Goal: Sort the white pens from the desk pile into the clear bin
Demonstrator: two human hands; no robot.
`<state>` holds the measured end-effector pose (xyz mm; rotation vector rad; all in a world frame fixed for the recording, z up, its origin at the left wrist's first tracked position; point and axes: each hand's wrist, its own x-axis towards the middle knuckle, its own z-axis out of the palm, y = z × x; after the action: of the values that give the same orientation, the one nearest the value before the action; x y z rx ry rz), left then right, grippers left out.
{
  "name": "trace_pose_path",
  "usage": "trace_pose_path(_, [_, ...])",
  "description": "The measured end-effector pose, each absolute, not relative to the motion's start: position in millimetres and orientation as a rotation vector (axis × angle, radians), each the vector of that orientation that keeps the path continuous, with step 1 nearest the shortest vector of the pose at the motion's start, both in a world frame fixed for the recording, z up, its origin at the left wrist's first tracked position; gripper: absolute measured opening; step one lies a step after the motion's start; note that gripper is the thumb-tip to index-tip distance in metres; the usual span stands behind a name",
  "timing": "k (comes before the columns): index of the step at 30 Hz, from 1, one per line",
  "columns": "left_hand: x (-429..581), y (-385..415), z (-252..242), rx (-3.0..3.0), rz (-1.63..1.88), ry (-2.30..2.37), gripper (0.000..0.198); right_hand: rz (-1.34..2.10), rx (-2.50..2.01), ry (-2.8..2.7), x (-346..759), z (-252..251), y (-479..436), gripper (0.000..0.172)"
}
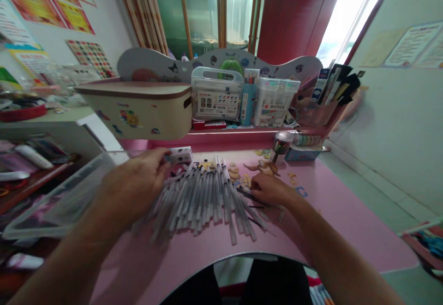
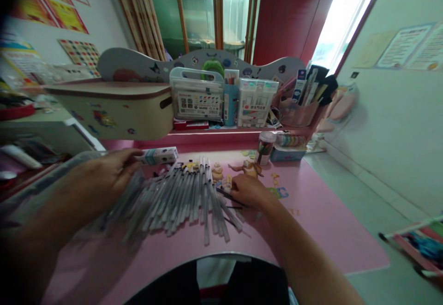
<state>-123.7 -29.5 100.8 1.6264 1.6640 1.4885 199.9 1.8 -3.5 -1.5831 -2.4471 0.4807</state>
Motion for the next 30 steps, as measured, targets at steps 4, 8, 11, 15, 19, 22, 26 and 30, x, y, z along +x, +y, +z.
trace_pose_path(4, [-57.5, -36.8, 85.2, 1.715, 1.261, 1.405, 0.023, 0.477, -1.635, -2.471, 198.9, -7.7, 2.2, 0.008])
trace_pose_path(8, [-19.1, -43.9, 65.9, 1.927, 1.057, 1.234, 0.014, 0.421, -1.675, -2.419, 197.0, -6.4, 3.8, 0.006])
trace_pose_path(11, [-7.4, -43.2, 55.6, 2.125, 0.780, 1.296, 0.020, 0.402, -1.622, -2.341, 196.0, -1.1, 5.3, 0.004])
trace_pose_path(15, [1.2, -32.5, 37.3, 1.950, 0.776, 1.371, 0.024, 0.557, -1.388, -2.207, 190.9, 8.7, 2.3, 0.004])
trace_pose_path(19, [8.1, -20.8, 14.0, 1.446, 1.063, 1.157, 0.029, 0.705, -1.126, -2.094, 181.7, 11.0, -5.3, 0.005])
trace_pose_path(22, [7.3, -14.7, 4.8, 1.232, 1.209, 1.086, 0.024, 0.799, -1.091, -2.114, 177.9, 7.7, -8.1, 0.006])
trace_pose_path(26, [-2.2, -7.2, 4.0, 1.088, 1.410, 1.094, 0.022, 0.867, -1.212, -2.073, 180.2, 3.2, -4.7, 0.012])
trace_pose_path(30, [-9.8, -2.5, 3.7, 0.979, 1.480, 0.995, 0.023, 0.939, -1.219, -2.006, 182.5, -0.7, -1.9, 0.026])
